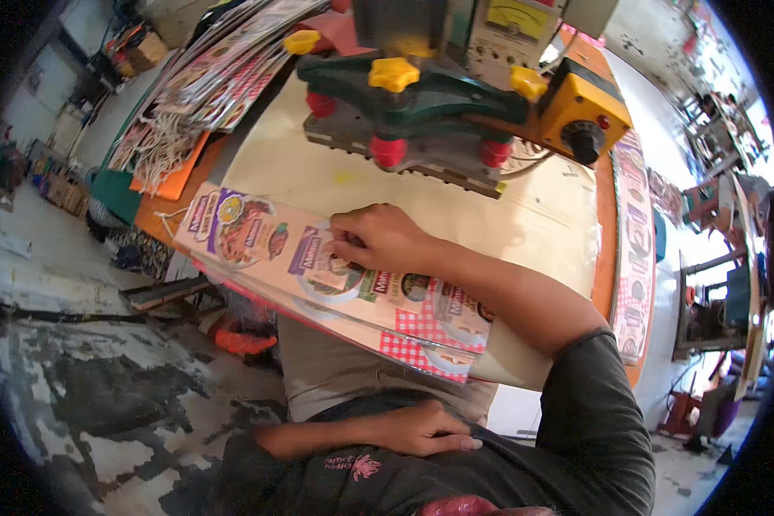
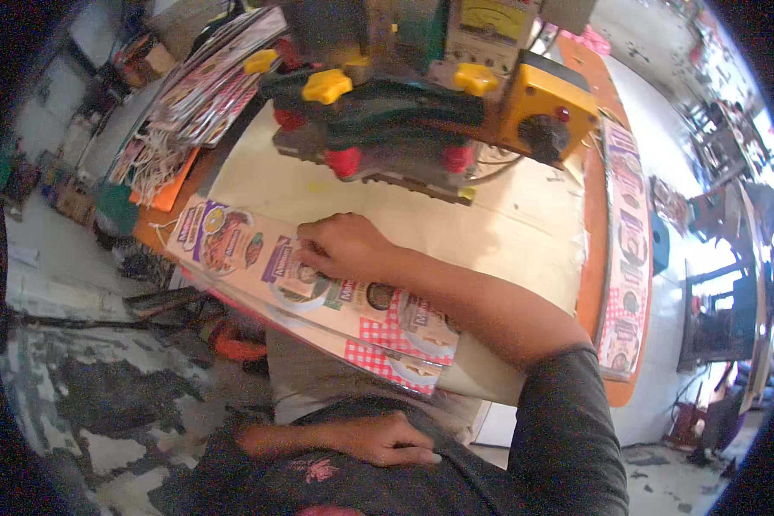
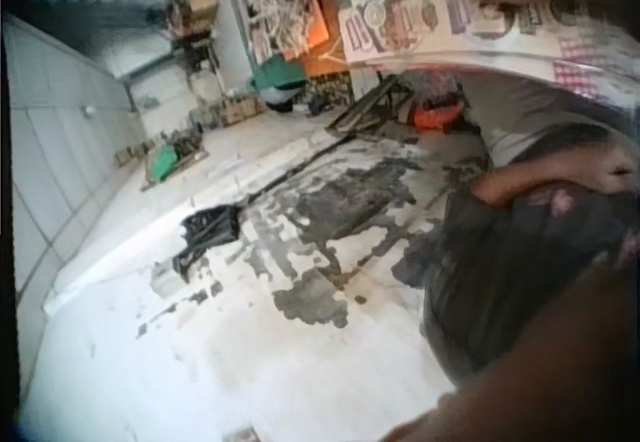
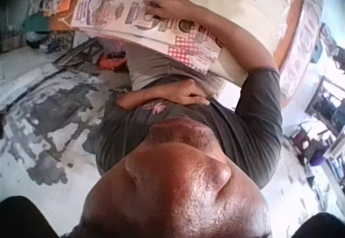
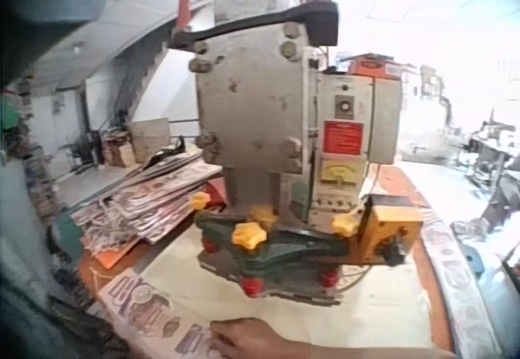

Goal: The person seals sections of a plastic sheet using a heat-sealing machine, repeatedly positioning the sheet under the sealer and picking up new sheets from a stack.

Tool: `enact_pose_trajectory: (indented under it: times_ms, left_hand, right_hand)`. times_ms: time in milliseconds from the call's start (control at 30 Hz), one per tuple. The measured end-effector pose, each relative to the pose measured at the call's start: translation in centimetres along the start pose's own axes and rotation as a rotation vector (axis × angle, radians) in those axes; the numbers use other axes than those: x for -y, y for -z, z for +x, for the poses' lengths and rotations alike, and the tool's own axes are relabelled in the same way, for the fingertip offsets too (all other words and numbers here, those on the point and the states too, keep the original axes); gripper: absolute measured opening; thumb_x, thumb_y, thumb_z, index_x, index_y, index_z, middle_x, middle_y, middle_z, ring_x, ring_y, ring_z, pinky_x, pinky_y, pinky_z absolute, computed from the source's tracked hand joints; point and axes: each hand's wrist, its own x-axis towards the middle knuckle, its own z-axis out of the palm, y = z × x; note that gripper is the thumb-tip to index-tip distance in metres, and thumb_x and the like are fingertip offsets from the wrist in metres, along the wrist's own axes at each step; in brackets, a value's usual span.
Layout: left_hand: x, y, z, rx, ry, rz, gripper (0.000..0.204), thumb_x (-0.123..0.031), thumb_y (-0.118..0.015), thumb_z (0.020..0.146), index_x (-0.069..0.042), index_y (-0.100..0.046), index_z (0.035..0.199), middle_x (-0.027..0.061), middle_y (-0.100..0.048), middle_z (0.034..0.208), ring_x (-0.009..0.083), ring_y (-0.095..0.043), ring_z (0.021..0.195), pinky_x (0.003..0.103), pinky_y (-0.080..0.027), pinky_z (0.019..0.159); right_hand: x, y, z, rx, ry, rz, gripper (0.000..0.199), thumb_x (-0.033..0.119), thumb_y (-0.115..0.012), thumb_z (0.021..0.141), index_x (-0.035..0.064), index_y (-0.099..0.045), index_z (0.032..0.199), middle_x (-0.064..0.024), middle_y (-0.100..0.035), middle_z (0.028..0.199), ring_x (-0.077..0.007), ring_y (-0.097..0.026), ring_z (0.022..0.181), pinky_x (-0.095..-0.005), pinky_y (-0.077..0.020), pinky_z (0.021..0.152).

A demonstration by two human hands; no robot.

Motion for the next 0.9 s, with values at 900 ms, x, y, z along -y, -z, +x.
enact_pose_trajectory:
  times_ms: [900]
  left_hand:
    - [-0.9, 1.9, -1.0, -0.172, -0.258, 0.006, 0.030, -0.024, -0.060, 0.105, 0.003, -0.061, 0.092, 0.0128, -0.056, 0.082, 0.0294, -0.055, 0.081, 0.044, -0.044, 0.081]
  right_hand:
    - [-0.8, -0.2, -0.1, -0.001, -0.031, 0.073, 0.020, 0.028, -0.070, 0.087, 0.0097, -0.063, 0.083, -0.0137, -0.068, 0.077, -0.0374, -0.069, 0.080, -0.0520, -0.0518, 0.073]
